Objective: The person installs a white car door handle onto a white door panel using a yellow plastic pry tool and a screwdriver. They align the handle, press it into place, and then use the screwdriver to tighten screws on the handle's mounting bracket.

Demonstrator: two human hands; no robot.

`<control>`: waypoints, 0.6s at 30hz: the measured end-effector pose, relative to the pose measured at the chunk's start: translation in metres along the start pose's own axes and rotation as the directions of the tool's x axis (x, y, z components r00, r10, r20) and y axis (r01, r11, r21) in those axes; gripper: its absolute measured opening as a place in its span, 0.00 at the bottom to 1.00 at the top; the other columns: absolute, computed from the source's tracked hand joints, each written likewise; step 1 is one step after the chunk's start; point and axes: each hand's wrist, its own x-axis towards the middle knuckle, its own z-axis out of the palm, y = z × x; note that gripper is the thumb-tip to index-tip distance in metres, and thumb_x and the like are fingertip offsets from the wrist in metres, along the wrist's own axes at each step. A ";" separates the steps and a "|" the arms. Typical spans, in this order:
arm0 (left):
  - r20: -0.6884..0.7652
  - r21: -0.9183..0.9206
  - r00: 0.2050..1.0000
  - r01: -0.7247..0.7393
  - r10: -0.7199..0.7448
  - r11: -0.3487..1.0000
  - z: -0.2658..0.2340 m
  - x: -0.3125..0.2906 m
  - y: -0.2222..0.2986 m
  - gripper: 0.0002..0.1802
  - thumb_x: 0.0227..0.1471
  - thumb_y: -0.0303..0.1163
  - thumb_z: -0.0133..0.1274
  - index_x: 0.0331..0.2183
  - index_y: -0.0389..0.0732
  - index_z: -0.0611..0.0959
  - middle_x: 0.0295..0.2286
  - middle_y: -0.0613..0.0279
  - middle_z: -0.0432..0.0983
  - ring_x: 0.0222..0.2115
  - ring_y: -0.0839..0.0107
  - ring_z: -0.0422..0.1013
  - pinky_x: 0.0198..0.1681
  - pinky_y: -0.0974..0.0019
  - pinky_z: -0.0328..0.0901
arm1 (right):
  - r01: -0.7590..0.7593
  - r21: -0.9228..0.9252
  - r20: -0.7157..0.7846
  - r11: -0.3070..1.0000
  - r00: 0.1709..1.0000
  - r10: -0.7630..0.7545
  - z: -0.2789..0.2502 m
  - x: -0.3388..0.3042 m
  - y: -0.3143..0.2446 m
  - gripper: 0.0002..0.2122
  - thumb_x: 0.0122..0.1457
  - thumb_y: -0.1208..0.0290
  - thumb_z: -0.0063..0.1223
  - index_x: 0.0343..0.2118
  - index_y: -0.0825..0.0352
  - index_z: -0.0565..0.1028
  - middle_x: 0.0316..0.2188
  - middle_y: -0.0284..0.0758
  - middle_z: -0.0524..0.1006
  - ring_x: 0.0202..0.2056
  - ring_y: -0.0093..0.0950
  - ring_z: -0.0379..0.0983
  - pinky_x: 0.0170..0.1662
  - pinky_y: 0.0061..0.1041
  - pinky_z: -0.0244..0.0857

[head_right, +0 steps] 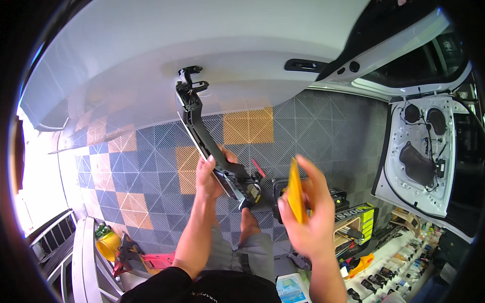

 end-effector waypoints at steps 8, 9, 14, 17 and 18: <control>-0.099 0.103 0.995 0.033 -0.023 0.994 -0.011 -0.010 0.004 0.22 0.58 0.36 0.63 0.49 0.34 0.79 0.41 0.56 0.82 0.38 0.65 0.81 0.42 0.60 0.79 | 0.139 -0.097 0.504 0.985 0.861 -0.072 0.043 0.113 0.029 0.34 0.55 0.65 0.70 0.64 0.68 0.68 0.42 0.44 0.79 0.42 0.37 0.78 0.50 0.33 0.70; -0.057 0.096 0.998 0.012 -0.007 0.995 -0.012 -0.009 0.006 0.22 0.59 0.34 0.62 0.52 0.33 0.79 0.42 0.54 0.83 0.40 0.63 0.83 0.44 0.59 0.79 | 0.175 -0.103 0.532 0.979 0.841 -0.094 0.049 0.114 0.030 0.36 0.54 0.62 0.71 0.63 0.70 0.68 0.45 0.47 0.80 0.45 0.40 0.80 0.52 0.35 0.71; -0.096 0.231 0.995 -0.010 0.033 0.973 -0.003 -0.005 0.013 0.20 0.61 0.32 0.60 0.52 0.34 0.78 0.43 0.56 0.82 0.41 0.65 0.81 0.46 0.61 0.77 | 0.281 -0.262 0.542 0.923 0.834 -0.101 0.062 0.122 0.028 0.37 0.48 0.61 0.72 0.59 0.72 0.70 0.47 0.54 0.80 0.50 0.50 0.78 0.55 0.40 0.71; -0.152 0.175 0.988 0.006 0.021 0.985 0.011 -0.006 0.003 0.21 0.60 0.32 0.62 0.51 0.34 0.77 0.43 0.60 0.80 0.42 0.71 0.78 0.47 0.65 0.74 | 0.326 -0.303 0.614 0.895 0.785 -0.078 0.058 0.129 0.023 0.32 0.49 0.64 0.67 0.57 0.73 0.72 0.45 0.55 0.80 0.47 0.51 0.80 0.52 0.40 0.72; -0.225 0.155 0.974 0.029 0.007 0.988 0.017 -0.007 -0.004 0.21 0.61 0.34 0.62 0.51 0.35 0.78 0.42 0.62 0.79 0.41 0.73 0.77 0.47 0.66 0.73 | 0.324 -0.281 0.613 0.903 0.785 -0.091 0.056 0.130 0.021 0.32 0.49 0.63 0.67 0.57 0.73 0.72 0.43 0.53 0.81 0.44 0.48 0.81 0.50 0.38 0.73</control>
